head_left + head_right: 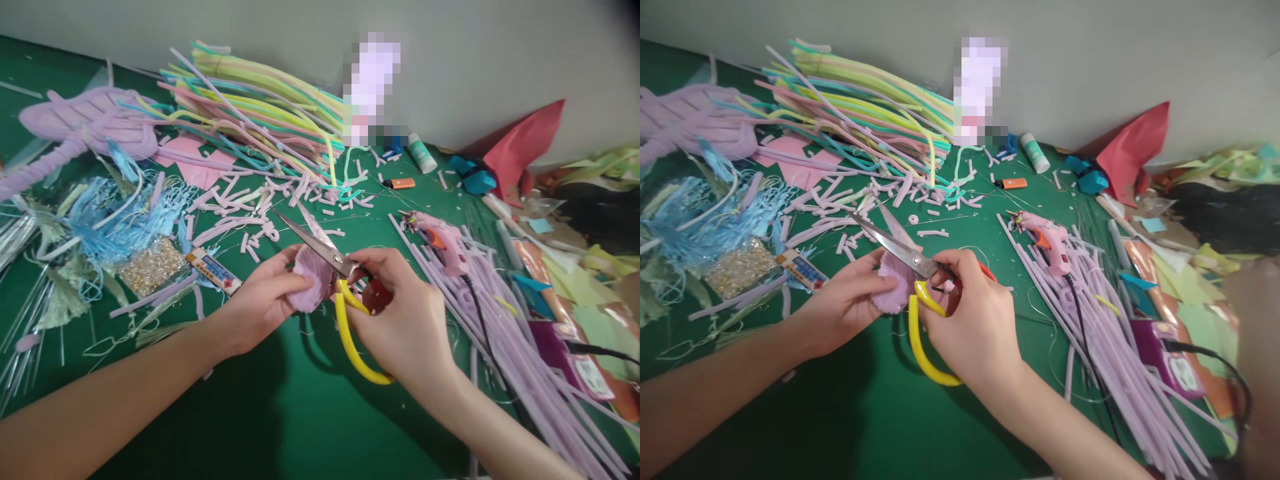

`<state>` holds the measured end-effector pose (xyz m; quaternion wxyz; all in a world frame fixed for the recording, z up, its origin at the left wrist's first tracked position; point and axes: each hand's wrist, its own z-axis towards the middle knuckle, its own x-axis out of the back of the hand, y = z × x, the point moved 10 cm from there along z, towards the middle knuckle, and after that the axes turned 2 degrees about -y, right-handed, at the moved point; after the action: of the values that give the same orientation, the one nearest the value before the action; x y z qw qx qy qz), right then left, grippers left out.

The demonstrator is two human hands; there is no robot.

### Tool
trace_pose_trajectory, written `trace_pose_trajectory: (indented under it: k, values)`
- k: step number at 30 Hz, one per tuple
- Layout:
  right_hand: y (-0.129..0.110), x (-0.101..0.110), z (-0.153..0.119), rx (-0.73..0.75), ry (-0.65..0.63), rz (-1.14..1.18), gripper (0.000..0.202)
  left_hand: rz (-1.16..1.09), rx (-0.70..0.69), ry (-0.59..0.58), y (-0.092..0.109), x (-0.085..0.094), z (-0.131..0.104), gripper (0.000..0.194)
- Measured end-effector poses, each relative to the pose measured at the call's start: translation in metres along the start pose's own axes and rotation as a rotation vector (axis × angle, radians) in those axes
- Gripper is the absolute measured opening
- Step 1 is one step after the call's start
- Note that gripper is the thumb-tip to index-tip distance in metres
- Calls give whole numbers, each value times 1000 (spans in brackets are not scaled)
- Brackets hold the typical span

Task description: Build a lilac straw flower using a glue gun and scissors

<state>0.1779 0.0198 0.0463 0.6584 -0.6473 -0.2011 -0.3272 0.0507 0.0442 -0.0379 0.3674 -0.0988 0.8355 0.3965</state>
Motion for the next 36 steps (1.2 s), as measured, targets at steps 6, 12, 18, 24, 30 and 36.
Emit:
trace_pose_trajectory:
  k: [6,12,18,24,30,36]
  values:
    - [4,45,11,-46,199,132,30,98,-26,-25,7,1,0,35]
    - [6,31,2,-39,119,159,31,143,-50,-47,7,0,-2,37]
    - [-13,2,-16,120,123,-65,39,77,-44,-66,3,-4,-4,26]
    - [0,24,-4,2,117,136,36,124,-54,-37,6,1,-4,29]
    - [29,78,5,-108,355,141,33,220,-39,-55,6,1,-5,34]
    - [52,66,1,-139,273,187,39,235,-24,-85,5,-2,-5,35]
